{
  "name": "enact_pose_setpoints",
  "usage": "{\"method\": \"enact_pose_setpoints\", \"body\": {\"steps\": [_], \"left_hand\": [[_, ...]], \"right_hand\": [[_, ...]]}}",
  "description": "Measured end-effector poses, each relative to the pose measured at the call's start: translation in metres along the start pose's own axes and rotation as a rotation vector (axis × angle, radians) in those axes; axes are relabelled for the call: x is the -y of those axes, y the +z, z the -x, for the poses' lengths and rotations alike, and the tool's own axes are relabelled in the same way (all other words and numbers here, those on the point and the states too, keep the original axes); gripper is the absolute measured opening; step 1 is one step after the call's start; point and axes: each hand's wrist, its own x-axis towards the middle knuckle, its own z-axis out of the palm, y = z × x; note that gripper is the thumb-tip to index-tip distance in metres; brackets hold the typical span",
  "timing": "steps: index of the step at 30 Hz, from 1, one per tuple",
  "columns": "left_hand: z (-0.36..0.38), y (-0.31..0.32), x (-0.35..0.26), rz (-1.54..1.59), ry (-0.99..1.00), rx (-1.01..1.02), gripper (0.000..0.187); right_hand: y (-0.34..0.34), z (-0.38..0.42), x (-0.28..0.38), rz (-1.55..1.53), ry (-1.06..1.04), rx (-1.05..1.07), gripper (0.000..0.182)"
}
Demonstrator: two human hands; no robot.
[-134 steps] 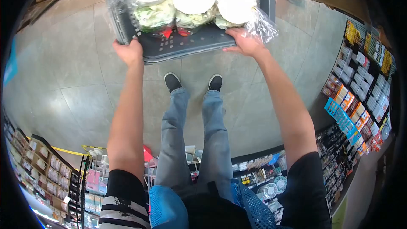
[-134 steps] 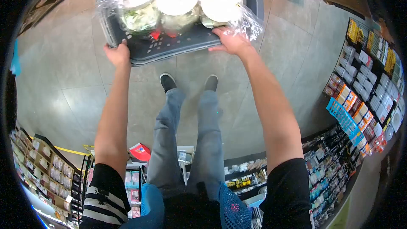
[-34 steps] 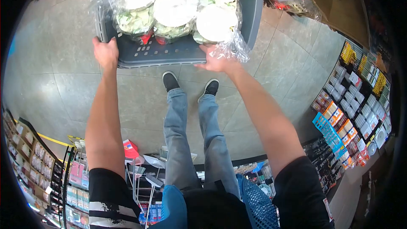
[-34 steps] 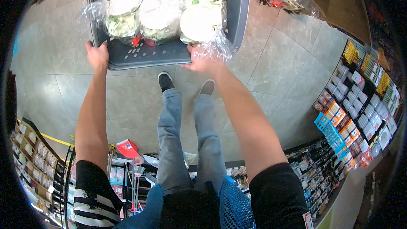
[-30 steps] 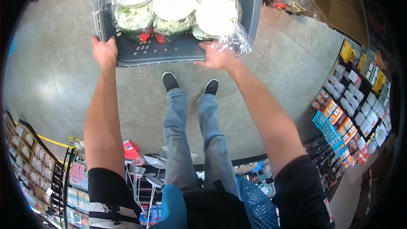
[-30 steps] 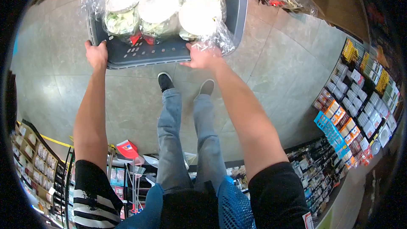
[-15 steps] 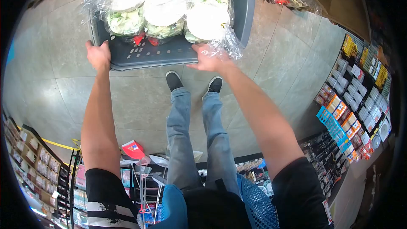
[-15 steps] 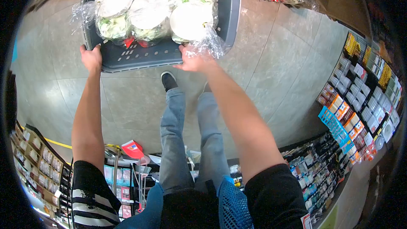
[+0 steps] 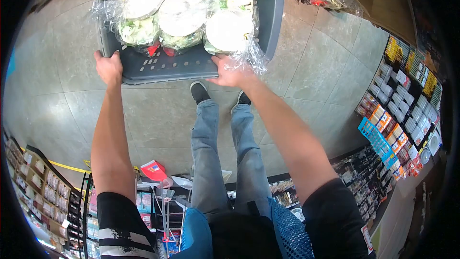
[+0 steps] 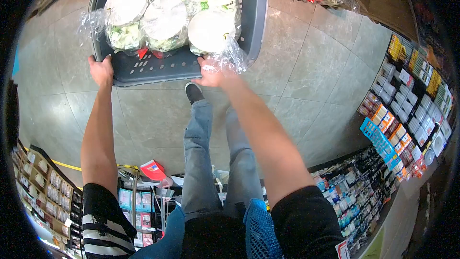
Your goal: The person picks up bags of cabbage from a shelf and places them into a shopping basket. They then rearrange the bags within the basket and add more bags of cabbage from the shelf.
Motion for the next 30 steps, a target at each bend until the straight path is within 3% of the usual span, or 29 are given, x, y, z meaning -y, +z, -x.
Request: {"method": "enact_pose_setpoints", "body": {"steps": [12,24,27,30], "left_hand": [[0.000,-0.001,-0.003,-0.006,0.025,0.030,0.063],[-0.006,-0.010,-0.003,-0.017,-0.018,0.166,0.076],[-0.016,-0.004,0.012,0.001,-0.009,0.266,0.080],[-0.003,0.006,0.043,0.083,0.109,0.094,0.089]], "right_hand": [[0.000,0.003,0.000,0.003,0.004,-0.045,0.082],[-0.008,-0.002,0.004,0.016,-0.005,0.038,0.081],[0.006,-0.005,0.000,0.037,-0.054,-0.090,0.078],[0.007,-0.007,0.001,-0.014,-0.047,-0.065,0.078]]}}
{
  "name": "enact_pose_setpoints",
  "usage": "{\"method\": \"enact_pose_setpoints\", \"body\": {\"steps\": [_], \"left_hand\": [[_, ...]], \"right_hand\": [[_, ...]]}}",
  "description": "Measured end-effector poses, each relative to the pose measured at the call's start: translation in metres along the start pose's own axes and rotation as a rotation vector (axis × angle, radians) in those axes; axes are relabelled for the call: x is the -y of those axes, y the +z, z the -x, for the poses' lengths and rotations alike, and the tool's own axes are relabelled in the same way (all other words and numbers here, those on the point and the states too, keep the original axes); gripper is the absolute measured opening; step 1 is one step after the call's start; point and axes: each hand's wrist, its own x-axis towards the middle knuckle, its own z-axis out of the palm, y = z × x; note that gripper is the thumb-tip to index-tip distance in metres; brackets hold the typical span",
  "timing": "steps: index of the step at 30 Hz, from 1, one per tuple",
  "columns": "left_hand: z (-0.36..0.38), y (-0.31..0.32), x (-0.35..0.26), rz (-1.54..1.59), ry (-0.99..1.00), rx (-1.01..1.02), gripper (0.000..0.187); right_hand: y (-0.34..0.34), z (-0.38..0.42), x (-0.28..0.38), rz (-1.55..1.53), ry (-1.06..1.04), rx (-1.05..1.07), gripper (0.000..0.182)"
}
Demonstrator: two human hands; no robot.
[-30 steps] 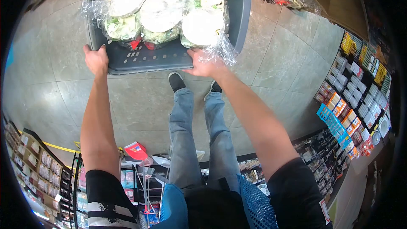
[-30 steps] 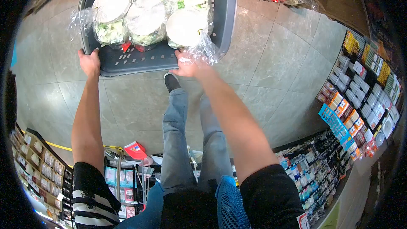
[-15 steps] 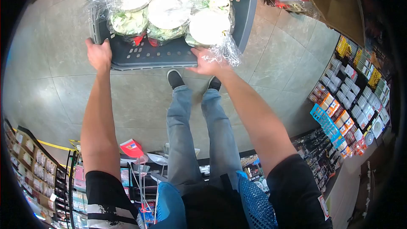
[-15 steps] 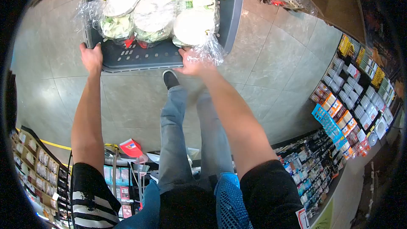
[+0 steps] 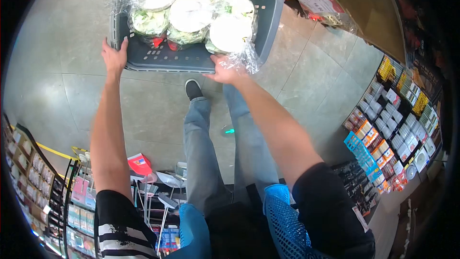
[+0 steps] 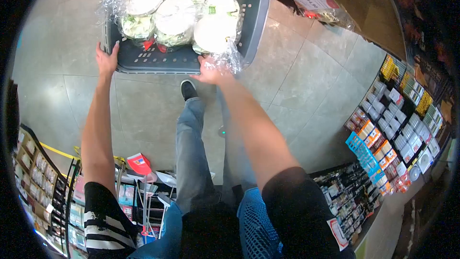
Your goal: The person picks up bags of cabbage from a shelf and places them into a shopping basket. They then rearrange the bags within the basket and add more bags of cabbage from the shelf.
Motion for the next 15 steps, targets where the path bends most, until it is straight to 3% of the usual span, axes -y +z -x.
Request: {"method": "enact_pose_setpoints", "body": {"steps": [3,6,8,9,11,12,15], "left_hand": [[0.072,-0.022,0.008,0.096,0.094,-0.176,0.087],[0.184,-0.027,0.044,0.164,-0.053,0.073,0.073],[0.271,-0.038,0.033,0.219,-0.284,0.368,0.064],[0.323,-0.025,0.044,0.302,-0.258,0.369,0.063],[0.403,-0.038,0.008,0.255,-0.350,0.521,0.069],[0.426,-0.040,-0.014,0.225,-0.394,0.551,0.072],[0.422,-0.069,-0.058,0.473,-0.594,0.610,0.087]], "right_hand": [[-0.008,0.006,0.011,-0.005,0.062,0.029,0.074],[-0.025,0.024,0.031,-0.091,0.218,0.072,0.076],[-0.016,0.039,0.043,0.021,0.185,-0.010,0.066],[-0.014,0.052,0.045,0.076,0.177,-0.048,0.062],[-0.022,0.084,0.048,0.019,0.018,-0.175,0.051],[-0.028,0.096,0.048,-0.005,-0.067,-0.238,0.046],[-0.106,0.133,0.056,-0.397,-0.033,0.025,0.037]]}}
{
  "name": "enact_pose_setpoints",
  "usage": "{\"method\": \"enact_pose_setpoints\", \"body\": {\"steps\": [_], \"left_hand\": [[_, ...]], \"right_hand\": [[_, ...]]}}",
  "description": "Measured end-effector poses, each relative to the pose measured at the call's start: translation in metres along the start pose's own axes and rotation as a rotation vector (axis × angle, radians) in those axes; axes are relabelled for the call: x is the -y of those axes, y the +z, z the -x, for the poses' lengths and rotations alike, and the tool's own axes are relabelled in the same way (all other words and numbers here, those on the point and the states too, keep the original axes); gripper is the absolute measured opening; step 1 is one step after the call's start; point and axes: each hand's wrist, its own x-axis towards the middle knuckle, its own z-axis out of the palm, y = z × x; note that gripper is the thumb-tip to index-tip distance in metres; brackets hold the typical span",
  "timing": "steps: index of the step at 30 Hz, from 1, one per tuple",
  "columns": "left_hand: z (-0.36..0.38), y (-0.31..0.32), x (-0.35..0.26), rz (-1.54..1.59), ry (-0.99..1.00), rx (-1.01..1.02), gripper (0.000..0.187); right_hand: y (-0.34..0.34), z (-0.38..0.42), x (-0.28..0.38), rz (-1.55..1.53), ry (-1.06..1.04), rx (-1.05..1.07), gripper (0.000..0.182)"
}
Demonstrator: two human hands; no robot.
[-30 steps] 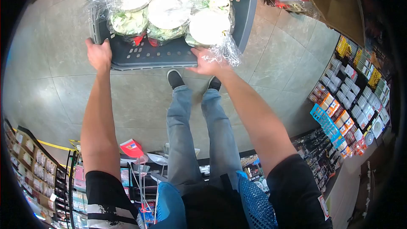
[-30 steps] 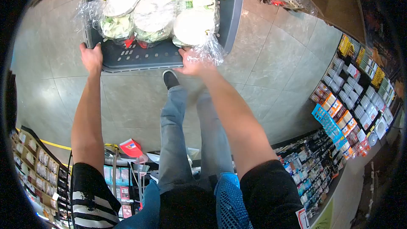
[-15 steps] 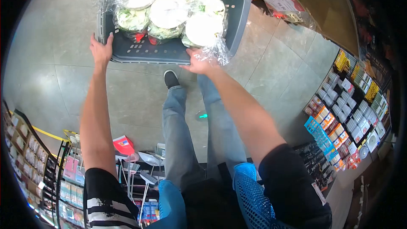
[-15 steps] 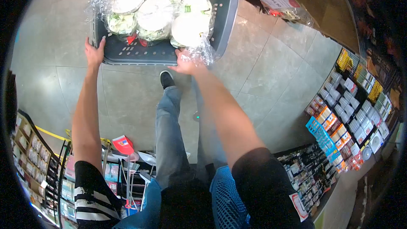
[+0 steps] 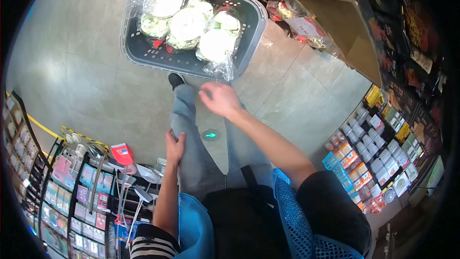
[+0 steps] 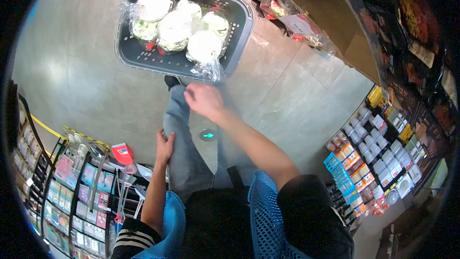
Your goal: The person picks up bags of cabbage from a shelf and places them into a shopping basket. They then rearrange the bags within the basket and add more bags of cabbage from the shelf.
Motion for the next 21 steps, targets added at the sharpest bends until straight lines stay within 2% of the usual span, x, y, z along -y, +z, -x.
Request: {"method": "enact_pose_setpoints", "body": {"steps": [2,4,5,7,10,13,17,21], "left_hand": [[0.016,0.022,-0.008,-0.233,0.000,0.026,0.094],[0.017,0.038,-0.004,-0.408,0.078,0.015,0.103],[0.015,0.044,0.002,-0.454,0.048,0.009,0.102],[0.011,0.046,-0.029,-0.546,-0.009,-0.003,0.098],[0.000,0.038,-0.046,-0.649,-0.113,-0.004,0.094],[-0.006,0.018,-0.054,-0.592,-0.118,0.005,0.091],[-0.017,-0.005,-0.057,-0.568,-0.091,0.005,0.088],[-0.026,-0.028,-0.059,-0.520,-0.066,0.018,0.086]], "right_hand": [[-0.010,-0.005,-0.026,-0.062,-0.070,-0.361,0.039],[-0.040,-0.023,-0.029,0.109,0.046,-0.548,0.042],[-0.042,-0.034,-0.030,0.191,0.071,-0.591,0.046],[-0.044,-0.056,-0.029,0.358,0.117,-0.679,0.054],[-0.028,-0.087,-0.028,0.520,0.493,-0.411,0.068],[-0.024,-0.111,-0.041,0.348,0.685,-0.190,0.073],[-0.024,-0.118,-0.052,0.229,0.663,-0.252,0.066],[-0.027,-0.093,-0.069,0.057,0.520,-0.409,0.053]]}}
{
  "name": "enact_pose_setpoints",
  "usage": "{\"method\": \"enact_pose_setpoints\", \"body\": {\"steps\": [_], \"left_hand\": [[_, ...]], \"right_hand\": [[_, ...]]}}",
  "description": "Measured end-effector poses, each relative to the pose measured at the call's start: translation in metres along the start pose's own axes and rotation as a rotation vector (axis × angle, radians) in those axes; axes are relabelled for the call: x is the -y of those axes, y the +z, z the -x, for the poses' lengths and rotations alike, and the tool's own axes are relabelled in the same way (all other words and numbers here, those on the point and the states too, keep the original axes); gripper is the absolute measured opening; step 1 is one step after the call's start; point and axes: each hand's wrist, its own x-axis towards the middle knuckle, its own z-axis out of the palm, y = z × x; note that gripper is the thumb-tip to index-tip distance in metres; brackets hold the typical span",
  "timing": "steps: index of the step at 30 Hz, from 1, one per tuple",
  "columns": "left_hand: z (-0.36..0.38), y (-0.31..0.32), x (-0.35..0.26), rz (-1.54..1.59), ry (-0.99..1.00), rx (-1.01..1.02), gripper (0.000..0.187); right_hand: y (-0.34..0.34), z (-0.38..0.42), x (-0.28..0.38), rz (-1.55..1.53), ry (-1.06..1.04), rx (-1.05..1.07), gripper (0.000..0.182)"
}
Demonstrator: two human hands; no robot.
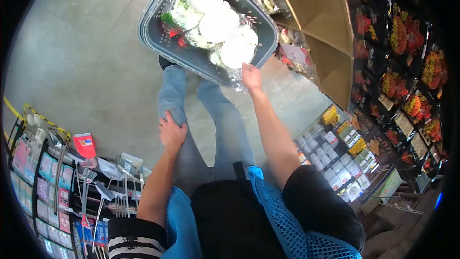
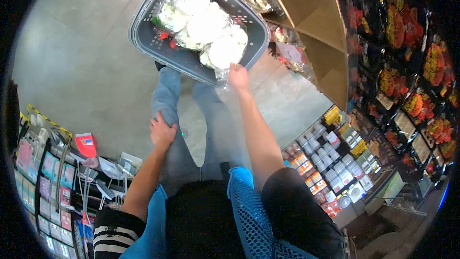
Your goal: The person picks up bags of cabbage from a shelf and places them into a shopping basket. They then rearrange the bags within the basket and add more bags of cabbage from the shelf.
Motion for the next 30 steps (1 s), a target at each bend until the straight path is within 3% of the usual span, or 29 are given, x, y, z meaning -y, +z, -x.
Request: {"method": "enact_pose_setpoints", "body": {"steps": [7,14,24,30], "left_hand": [[-0.007,-0.019,-0.005,0.033,-0.009,0.040,0.084],[-0.004,-0.016,-0.036,0.020,-0.022,-0.001,0.084],[0.013,0.028,-0.076,-0.064,-0.075,-0.079,0.086],[0.013,0.051,-0.086,-0.104,-0.092,-0.102,0.087]], "right_hand": [[-0.077,0.091,0.052,-0.291,-0.084,-0.140,0.038],[-0.168,0.103,0.063,-0.576,-0.271,-0.316,0.026],[-0.227,-0.045,0.090,-0.628,-0.524,-0.484,0.027],[-0.253,-0.111,0.102,-0.707,-0.490,-0.562,0.028]]}}
